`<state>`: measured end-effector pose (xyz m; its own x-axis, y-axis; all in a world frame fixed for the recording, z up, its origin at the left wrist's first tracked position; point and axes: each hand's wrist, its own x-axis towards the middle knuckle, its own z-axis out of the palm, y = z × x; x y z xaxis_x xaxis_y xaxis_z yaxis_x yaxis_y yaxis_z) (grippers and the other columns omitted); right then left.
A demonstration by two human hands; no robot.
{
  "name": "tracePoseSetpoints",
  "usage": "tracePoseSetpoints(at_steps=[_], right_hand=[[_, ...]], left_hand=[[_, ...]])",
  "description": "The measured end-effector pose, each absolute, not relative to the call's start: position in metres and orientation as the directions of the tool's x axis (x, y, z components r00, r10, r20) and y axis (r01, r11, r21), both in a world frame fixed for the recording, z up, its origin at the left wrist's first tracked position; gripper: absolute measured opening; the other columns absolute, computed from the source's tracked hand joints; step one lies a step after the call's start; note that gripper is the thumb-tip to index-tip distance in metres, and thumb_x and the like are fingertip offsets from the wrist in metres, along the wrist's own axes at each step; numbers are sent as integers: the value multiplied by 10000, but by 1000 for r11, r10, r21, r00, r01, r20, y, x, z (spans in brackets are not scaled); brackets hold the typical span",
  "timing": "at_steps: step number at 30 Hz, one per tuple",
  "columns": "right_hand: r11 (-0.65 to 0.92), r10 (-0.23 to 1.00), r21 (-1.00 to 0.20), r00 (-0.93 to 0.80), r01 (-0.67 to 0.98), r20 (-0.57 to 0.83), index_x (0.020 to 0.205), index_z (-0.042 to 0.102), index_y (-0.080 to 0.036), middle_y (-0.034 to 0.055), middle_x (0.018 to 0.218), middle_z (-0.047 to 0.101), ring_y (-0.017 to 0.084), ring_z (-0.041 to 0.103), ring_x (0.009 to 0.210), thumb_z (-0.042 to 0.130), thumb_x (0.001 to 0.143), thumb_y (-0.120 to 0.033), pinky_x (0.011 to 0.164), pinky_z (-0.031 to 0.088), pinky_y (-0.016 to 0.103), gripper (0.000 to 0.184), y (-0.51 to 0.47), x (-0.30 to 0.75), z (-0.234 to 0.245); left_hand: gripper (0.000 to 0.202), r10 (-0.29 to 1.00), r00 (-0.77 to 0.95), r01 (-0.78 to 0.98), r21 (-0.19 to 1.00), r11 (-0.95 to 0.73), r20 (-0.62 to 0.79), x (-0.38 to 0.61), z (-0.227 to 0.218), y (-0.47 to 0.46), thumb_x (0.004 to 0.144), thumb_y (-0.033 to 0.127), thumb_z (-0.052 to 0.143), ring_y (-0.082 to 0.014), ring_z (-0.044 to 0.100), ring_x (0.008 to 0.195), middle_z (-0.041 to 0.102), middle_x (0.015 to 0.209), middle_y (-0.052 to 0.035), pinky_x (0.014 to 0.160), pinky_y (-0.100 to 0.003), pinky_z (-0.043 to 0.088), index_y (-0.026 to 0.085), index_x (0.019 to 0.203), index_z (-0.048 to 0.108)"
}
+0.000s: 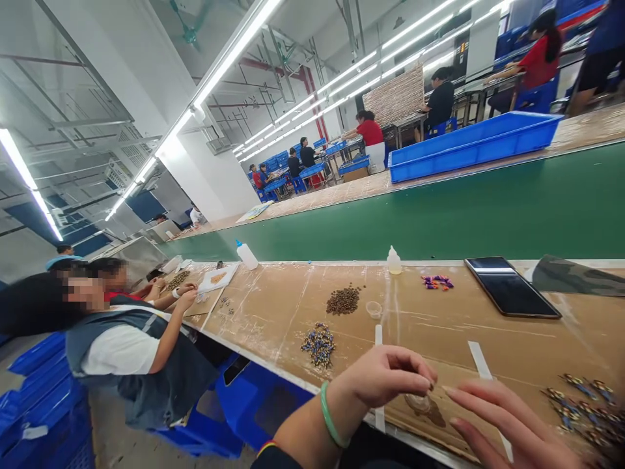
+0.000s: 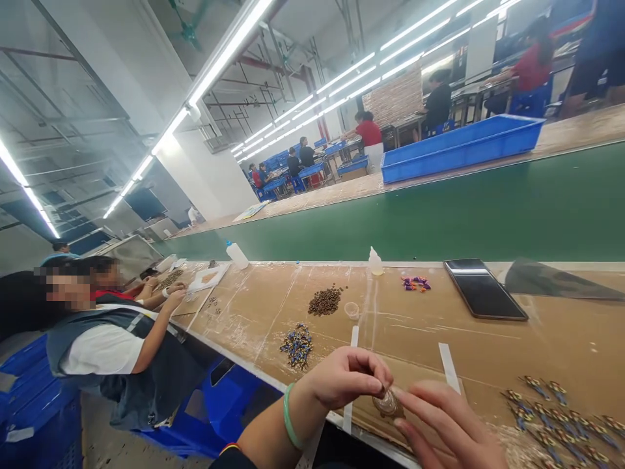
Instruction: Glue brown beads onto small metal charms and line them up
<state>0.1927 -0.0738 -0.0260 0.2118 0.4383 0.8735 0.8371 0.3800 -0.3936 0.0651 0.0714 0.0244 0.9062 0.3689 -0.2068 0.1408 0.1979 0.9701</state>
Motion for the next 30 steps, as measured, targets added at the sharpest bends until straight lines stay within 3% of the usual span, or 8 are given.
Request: tracePoseSetpoints(at_steps=[5, 11, 18, 30], right_hand=[[430, 440, -428, 229, 795, 868, 1050, 699, -229, 47, 943, 684, 136, 697, 860, 590, 1029, -300, 755, 582, 198, 132, -69, 190, 9], [441, 375, -376, 212, 815, 902, 1023, 720, -207, 35, 889, 704, 135, 684, 796, 618, 992, -176, 731, 568, 222, 112, -73, 192, 17], [403, 329, -259, 125, 878, 936, 1034, 722, -157, 49, 881, 721, 136, 672, 802, 620, 969, -65, 768, 544, 246, 152, -75, 197, 13], [438, 428, -360, 161, 824, 889, 1047, 705, -216, 32, 857, 713, 134, 670, 750, 610, 990, -138, 714, 568, 249, 136, -71, 203, 14]], left_hand=[[595, 380, 895, 51, 900, 432, -233, 73, 32, 53, 403, 526, 980, -72, 480, 615, 597, 720, -1, 633, -267, 322, 133, 692, 640], [545, 427, 886, -2, 919, 395, -182, 74, 39, 46, 456, 514, 976, -86, 504, 652, 605, 698, 3, 654, -267, 353, 130, 688, 667], [575, 409, 861, 56, 856, 513, -302, 76, 33, 44, 420, 489, 995, -79, 527, 618, 597, 669, 10, 655, -271, 372, 113, 704, 667], [533, 475, 842, 34, 903, 429, -257, 75, 40, 48, 453, 469, 988, -65, 471, 589, 584, 633, 10, 608, -248, 325, 100, 675, 675]])
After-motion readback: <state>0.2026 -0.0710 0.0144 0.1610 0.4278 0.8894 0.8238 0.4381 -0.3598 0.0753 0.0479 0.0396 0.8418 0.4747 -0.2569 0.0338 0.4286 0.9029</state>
